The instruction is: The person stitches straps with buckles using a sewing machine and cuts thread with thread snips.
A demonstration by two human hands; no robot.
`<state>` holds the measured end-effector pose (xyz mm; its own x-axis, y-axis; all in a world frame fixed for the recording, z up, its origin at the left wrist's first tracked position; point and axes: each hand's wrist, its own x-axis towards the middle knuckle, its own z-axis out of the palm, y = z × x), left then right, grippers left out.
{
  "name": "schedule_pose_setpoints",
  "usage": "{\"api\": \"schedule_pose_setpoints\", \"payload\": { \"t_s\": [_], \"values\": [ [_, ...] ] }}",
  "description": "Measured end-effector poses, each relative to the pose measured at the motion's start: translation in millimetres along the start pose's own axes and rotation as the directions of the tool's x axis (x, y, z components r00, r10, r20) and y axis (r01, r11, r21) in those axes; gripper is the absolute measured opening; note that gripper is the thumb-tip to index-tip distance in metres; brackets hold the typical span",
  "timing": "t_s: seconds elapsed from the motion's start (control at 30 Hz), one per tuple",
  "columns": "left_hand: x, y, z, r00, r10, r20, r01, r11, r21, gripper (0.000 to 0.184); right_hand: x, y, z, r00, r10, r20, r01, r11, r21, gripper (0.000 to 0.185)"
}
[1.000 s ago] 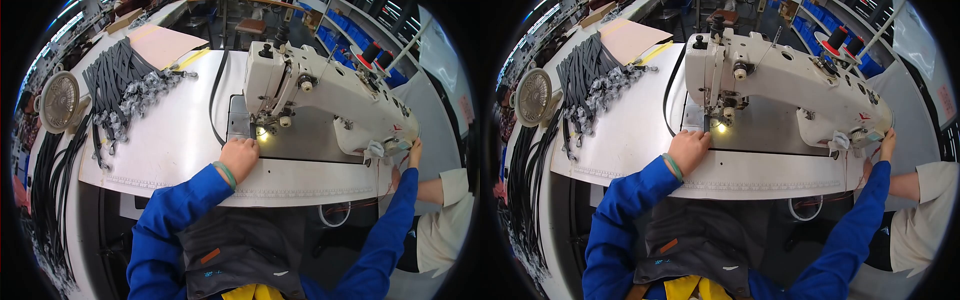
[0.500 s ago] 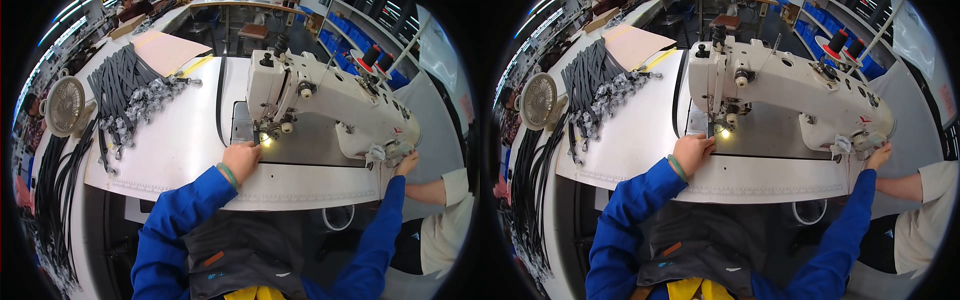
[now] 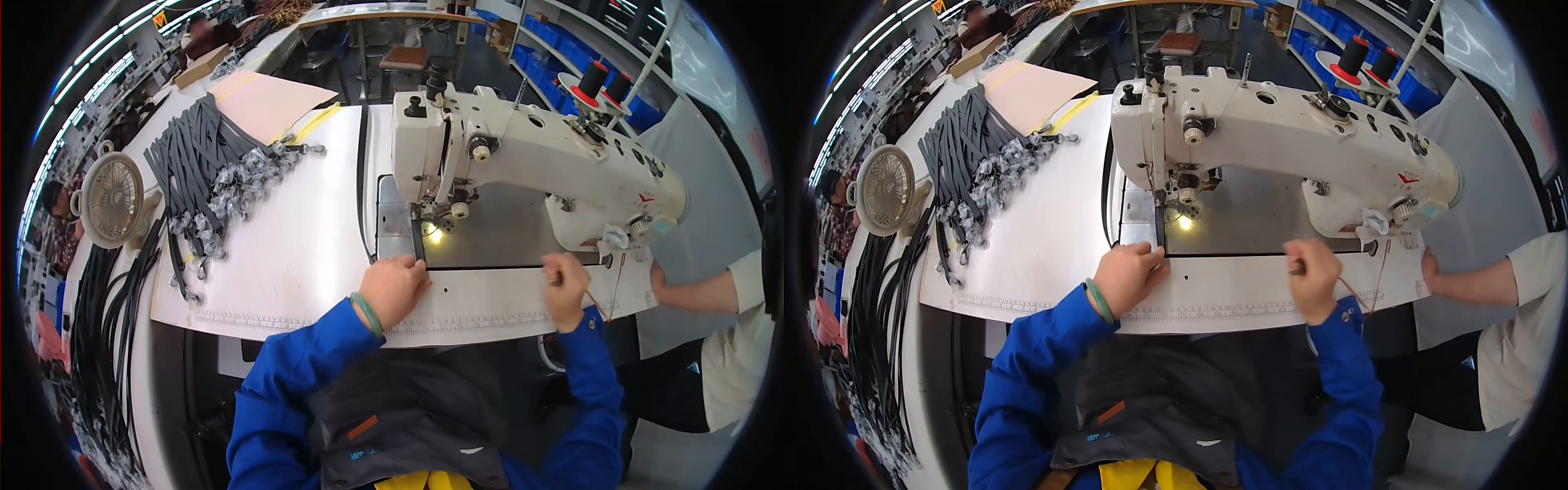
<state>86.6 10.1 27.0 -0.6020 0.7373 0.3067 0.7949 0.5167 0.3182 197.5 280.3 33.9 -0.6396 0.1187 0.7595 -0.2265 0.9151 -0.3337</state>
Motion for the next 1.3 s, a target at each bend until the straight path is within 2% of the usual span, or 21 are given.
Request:
{"api": "schedule_pose_setpoints", "payload": {
  "t_s": [0.03, 0.1, 0.2, 0.3, 0.33, 0.47, 0.57, 0.7, 0.83, 0.97, 1.0, 1.1, 1.13, 1.17, 1.23, 1.3],
  "values": [
    [-5, 4, -1, 1.000, 0.023, 0.005, -0.023, 1.000, 0.002, 0.018, 6, -17, 8, 0.992, -0.111, 0.067, 0.112, 0.994, -0.008, 0.009],
    [-14, 9, -3, 0.998, 0.066, 0.016, -0.066, 0.998, 0.004, 0.019, 9, -33, 26, 0.969, -0.176, 0.175, 0.167, 0.984, 0.064, 0.007],
    [-22, 14, -4, 0.995, 0.077, 0.067, -0.079, 0.997, 0.022, 0.020, 11, -46, 48, 0.924, -0.225, 0.310, 0.194, 0.973, 0.128, 0.009],
    [-30, 20, -6, 0.990, 0.097, 0.098, -0.099, 0.995, 0.014, 0.022, 14, -57, 67, 0.899, -0.274, 0.340, 0.196, 0.949, 0.246, 0.013],
    [-34, 23, -6, 0.988, 0.106, 0.109, -0.107, 0.994, 0.010, 0.023, 17, -60, 69, 0.866, -0.285, 0.412, 0.191, 0.948, 0.253, 0.018],
    [-47, 36, -9, 0.975, 0.159, 0.156, -0.161, 0.987, -0.001, 0.026, 23, -69, 86, 0.802, -0.385, 0.457, 0.205, 0.895, 0.395, 0.020],
    [-56, 45, -11, 0.968, 0.194, 0.160, -0.187, 0.981, -0.057, 0.026, 19, -69, 91, 0.760, -0.447, 0.471, 0.242, 0.868, 0.433, 0.020],
    [-73, 54, -14, 0.951, 0.248, 0.185, -0.238, 0.968, -0.074, 0.029, 14, -72, 86, 0.760, -0.454, 0.465, 0.254, 0.866, 0.430, 0.020],
    [-95, 66, -16, 0.904, 0.385, 0.187, -0.371, 0.922, -0.105, 0.031, 10, -69, 86, 0.773, -0.472, 0.424, 0.277, 0.852, 0.444, 0.020],
    [-125, 77, -11, 0.818, 0.474, 0.326, -0.421, 0.879, -0.222, 0.037, 9, -69, 88, 0.779, -0.496, 0.384, 0.311, 0.836, 0.452, 0.018],
    [-130, 80, -10, 0.796, 0.451, 0.403, -0.383, 0.892, -0.241, 0.040, 9, -69, 88, 0.779, -0.503, 0.376, 0.320, 0.833, 0.451, 0.018],
    [-144, 68, 30, 0.835, 0.302, 0.460, -0.143, 0.926, -0.349, 0.042, 7, -67, 89, 0.777, -0.522, 0.352, 0.326, 0.812, 0.484, 0.016],
    [-147, 60, 46, 0.840, 0.227, 0.493, -0.064, 0.943, -0.326, 0.041, 7, -68, 88, 0.771, -0.531, 0.353, 0.326, 0.804, 0.498, 0.015],
    [-150, 52, 63, 0.888, 0.149, 0.436, 0.030, 0.926, -0.378, 0.039, 7, -68, 87, 0.763, -0.542, 0.352, 0.327, 0.794, 0.513, 0.015],
    [-155, 37, 94, 0.950, 0.062, 0.307, 0.154, 0.762, -0.629, 0.031, 7, -68, 87, 0.750, -0.563, 0.347, 0.330, 0.773, 0.541, 0.013],
    [-156, 40, 98, 0.890, -0.134, 0.437, 0.417, 0.628, -0.657, 0.028, 5, -68, 86, 0.740, -0.581, 0.339, 0.335, 0.755, 0.564, 0.012]
  ]
}}
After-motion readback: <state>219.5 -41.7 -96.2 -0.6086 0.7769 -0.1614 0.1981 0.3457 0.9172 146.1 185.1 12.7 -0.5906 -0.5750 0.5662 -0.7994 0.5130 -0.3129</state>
